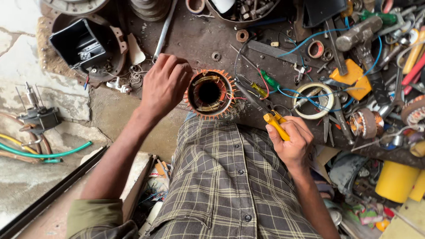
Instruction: The person works on a motor stator, using shears to cut wires and pliers to adjust internal components. They repeatedly insert and remove a small white plastic piece into the stator while manipulating copper windings and wires.
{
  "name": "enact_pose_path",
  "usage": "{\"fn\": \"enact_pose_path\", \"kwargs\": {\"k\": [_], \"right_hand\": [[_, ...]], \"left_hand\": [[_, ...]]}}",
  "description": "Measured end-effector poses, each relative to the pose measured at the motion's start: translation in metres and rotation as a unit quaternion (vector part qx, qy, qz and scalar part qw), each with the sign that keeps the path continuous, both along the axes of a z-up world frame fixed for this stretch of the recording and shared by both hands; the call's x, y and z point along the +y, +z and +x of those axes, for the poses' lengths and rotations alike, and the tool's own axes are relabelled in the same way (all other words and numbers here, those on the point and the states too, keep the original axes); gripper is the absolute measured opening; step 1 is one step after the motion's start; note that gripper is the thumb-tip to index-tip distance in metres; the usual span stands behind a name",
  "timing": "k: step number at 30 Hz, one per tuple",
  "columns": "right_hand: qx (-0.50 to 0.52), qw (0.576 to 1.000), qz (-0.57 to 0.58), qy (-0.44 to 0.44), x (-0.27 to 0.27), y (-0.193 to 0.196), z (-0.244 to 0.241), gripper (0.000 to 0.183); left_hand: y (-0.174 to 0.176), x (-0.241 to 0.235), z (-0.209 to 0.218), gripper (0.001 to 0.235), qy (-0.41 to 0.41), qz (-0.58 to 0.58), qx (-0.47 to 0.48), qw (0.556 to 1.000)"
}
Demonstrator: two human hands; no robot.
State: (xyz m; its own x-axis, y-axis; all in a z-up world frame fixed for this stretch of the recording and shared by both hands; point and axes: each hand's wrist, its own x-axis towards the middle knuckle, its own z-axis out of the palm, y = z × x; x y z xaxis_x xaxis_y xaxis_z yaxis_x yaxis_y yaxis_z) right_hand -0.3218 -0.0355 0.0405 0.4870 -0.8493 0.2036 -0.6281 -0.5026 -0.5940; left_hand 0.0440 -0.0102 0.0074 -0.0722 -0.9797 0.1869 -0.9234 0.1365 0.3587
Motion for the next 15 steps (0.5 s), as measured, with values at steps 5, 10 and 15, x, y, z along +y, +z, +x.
{"fn": "enact_pose_path", "kwargs": {"k": [5,10,15], "right_hand": [[0.016,0.999,-0.008,0.031,-0.010,0.002,0.002,0.033],[0.001,0.998,-0.009,0.055,-0.013,0.005,0.001,0.032],[0.013,1.000,-0.006,0.019,-0.002,-0.001,-0.015,0.033]], "left_hand": [[-0.007,-0.010,-0.023,0.026,-0.013,-0.036,0.072,0.997],[-0.032,-0.018,-0.017,0.022,-0.049,0.018,0.086,0.995],[-0.026,-0.004,-0.020,0.037,-0.062,-0.062,-0.088,0.992]]}}
